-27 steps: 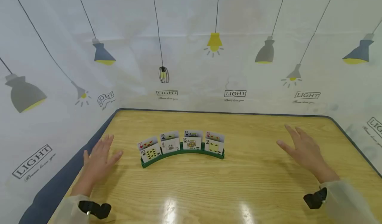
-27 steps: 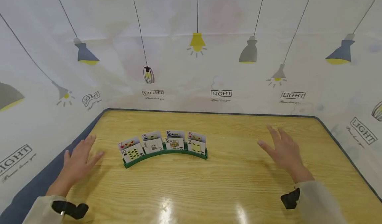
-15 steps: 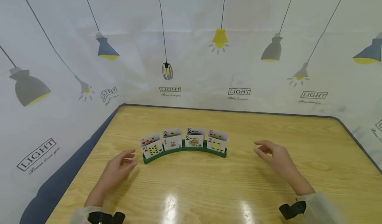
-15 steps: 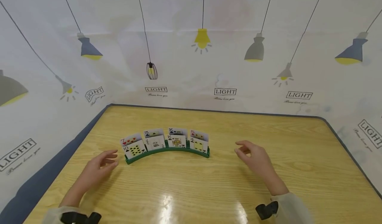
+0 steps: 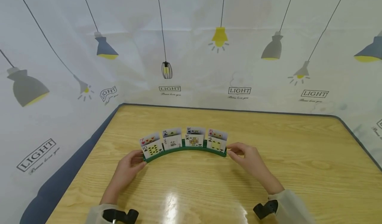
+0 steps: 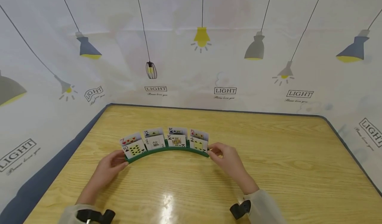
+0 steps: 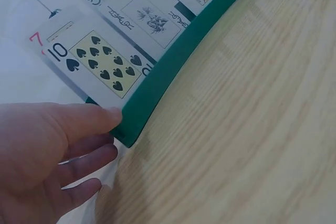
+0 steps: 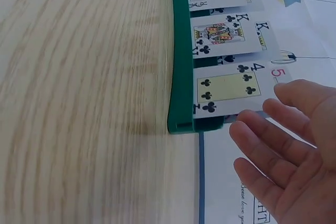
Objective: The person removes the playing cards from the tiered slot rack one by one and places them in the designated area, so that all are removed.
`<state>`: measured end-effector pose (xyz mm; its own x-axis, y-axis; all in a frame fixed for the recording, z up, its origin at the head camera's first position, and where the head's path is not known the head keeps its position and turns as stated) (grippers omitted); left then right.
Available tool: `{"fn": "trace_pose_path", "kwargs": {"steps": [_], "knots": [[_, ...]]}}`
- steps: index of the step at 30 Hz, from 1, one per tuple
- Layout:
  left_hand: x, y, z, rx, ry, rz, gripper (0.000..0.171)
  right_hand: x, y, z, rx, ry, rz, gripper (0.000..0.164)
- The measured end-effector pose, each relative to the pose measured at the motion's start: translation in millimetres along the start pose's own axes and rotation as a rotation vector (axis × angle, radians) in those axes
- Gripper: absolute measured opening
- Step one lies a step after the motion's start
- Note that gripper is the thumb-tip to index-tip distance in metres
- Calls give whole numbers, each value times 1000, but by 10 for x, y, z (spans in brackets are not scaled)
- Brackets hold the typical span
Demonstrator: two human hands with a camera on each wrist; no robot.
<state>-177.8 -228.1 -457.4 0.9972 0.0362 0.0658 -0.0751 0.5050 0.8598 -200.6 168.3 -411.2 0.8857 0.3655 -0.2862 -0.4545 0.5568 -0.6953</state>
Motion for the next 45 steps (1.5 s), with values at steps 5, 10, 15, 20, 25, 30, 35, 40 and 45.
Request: {"fn": "trace_pose_path", "kwargs": {"steps": [5,10,15,20,25,30,35,40,45], "knots": [[-29,11,-21,-24,40,22,37,-54,-26,-86,-32,-14,-17,24],[-29,37,-29,-44,54,15,36,-84,-35,-118,-38,-8,-40,23],[-46,24,-51,-45,57,5,36,-91,-22,-96,-11,35,-84,19],[-51,5,-56,-38,59,2,34,-103,-12,-51,0,70,-104,17],[-51,5,-50,-30,57,5,34,-141,-31,-17,6,107,-111,15],[-52,-1,-47,-24,56,5,34,-162,-36,-2,1,145,-123,14],[-55,-16,-48,-16,58,-2,35,-166,-22,-14,-10,156,-149,13],[-55,-25,-47,-6,60,-6,35,-183,-10,-50,-19,147,-138,12],[-60,-38,-53,4,59,-2,35,-198,-1,-77,-18,150,-144,10]]}}
Point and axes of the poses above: each hand's wrist, its own x-axis away from the middle knuckle, its own z-axis out of the back of the hand, y = z × x, the point moved 3 cm from there along -x, towards the middle knuckle, and after that the axes turned 5 degrees about z, right-handed, at the moved point
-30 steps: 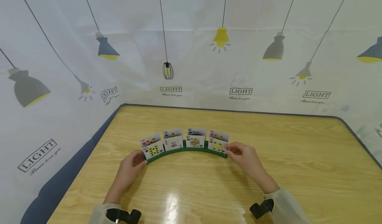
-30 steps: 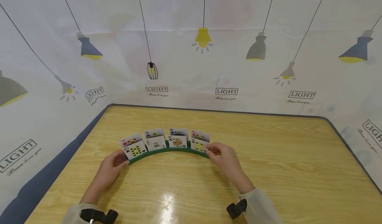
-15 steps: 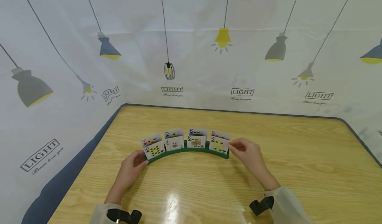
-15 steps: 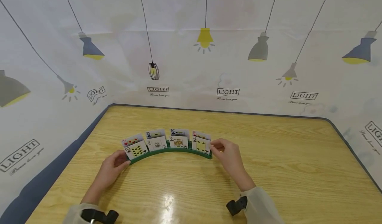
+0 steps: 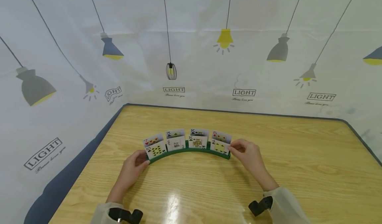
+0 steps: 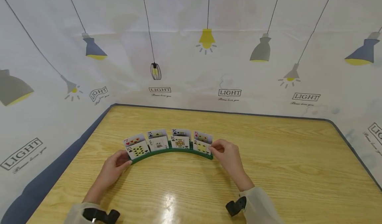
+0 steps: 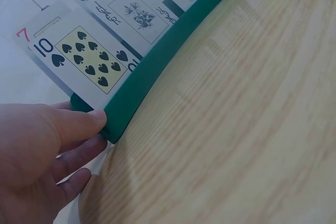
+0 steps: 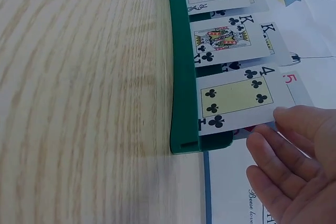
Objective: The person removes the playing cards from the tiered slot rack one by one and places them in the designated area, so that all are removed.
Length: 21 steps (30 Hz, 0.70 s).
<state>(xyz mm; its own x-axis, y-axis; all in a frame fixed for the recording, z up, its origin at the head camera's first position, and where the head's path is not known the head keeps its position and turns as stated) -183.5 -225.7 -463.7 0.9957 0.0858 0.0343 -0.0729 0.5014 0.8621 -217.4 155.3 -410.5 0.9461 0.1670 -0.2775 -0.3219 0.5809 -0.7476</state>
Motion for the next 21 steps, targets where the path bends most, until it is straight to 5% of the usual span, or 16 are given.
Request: {"fn": "trace_pose_path", "kwargs": {"steps": [21], "knots": [[-39,-65,-15,-3,7,-16,35,24,-15,280,91,93,129,8]]}}
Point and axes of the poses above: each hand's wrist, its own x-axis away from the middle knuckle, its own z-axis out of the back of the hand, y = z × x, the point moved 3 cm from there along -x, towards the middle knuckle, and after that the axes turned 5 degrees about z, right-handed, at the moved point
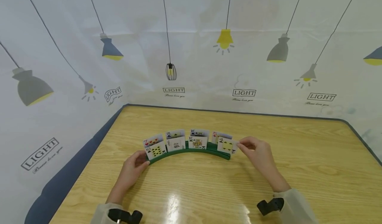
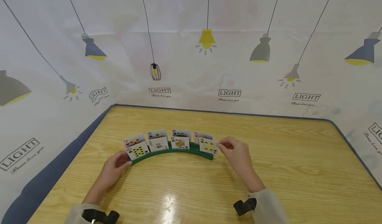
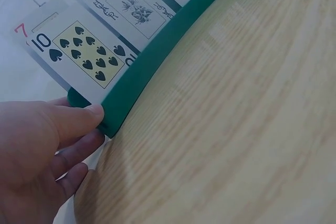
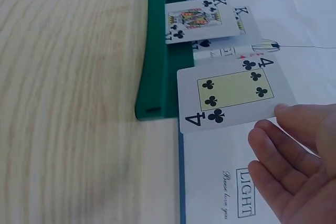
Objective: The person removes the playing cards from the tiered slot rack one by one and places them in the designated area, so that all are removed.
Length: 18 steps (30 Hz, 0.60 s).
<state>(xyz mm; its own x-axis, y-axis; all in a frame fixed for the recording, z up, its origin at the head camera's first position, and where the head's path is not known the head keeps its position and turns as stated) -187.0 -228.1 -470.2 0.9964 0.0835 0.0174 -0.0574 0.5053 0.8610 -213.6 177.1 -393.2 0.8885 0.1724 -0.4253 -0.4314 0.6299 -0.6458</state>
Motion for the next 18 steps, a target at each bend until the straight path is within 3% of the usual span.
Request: {"fn": "trace_pose_path", "kwargs": {"steps": [18], "knots": [[20,28,-9,-11,1,-20,34,48,221,623,153,-21,36,10]]}}
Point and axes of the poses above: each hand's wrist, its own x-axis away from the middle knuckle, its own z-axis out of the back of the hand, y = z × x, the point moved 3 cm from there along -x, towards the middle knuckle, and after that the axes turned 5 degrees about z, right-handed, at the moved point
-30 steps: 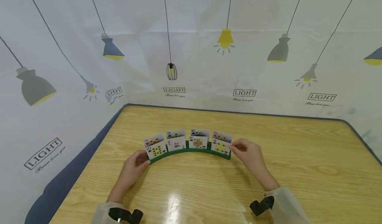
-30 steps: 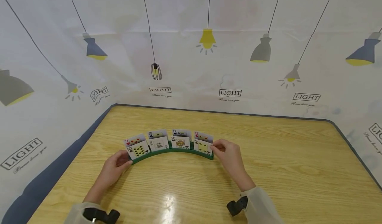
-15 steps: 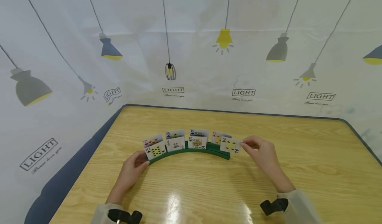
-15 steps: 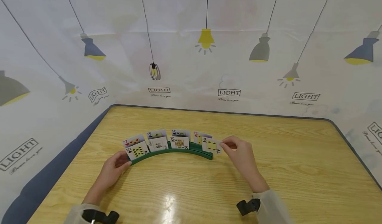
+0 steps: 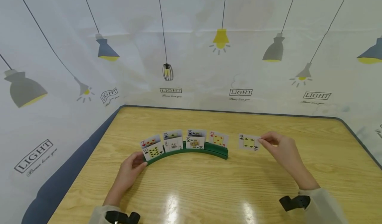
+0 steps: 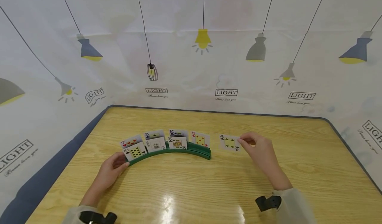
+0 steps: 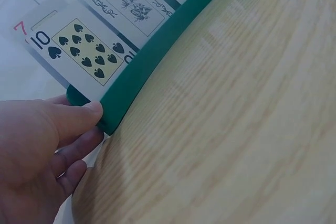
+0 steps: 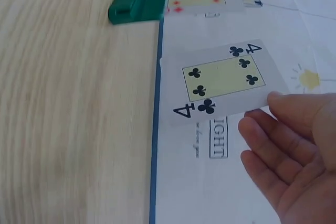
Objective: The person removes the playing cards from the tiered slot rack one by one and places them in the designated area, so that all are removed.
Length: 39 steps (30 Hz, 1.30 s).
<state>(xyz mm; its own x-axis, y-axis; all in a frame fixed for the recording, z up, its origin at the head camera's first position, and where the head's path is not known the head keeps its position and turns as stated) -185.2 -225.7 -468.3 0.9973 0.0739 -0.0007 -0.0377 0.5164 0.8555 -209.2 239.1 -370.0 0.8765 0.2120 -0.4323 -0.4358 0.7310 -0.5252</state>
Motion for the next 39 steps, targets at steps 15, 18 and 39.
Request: {"fn": "trace_pose_path", "kwargs": {"steps": [15,18,39], "knots": [[35,2,20,2,34,-102,31,-184,488,137,-80,-70,-36,18],[28,-12,18,8,38,-113,31,-249,568,134,-117,-76,-55,19],[-7,-39,12,10,-22,-12,32,-582,1033,-31,-373,-257,-293,34]]}}
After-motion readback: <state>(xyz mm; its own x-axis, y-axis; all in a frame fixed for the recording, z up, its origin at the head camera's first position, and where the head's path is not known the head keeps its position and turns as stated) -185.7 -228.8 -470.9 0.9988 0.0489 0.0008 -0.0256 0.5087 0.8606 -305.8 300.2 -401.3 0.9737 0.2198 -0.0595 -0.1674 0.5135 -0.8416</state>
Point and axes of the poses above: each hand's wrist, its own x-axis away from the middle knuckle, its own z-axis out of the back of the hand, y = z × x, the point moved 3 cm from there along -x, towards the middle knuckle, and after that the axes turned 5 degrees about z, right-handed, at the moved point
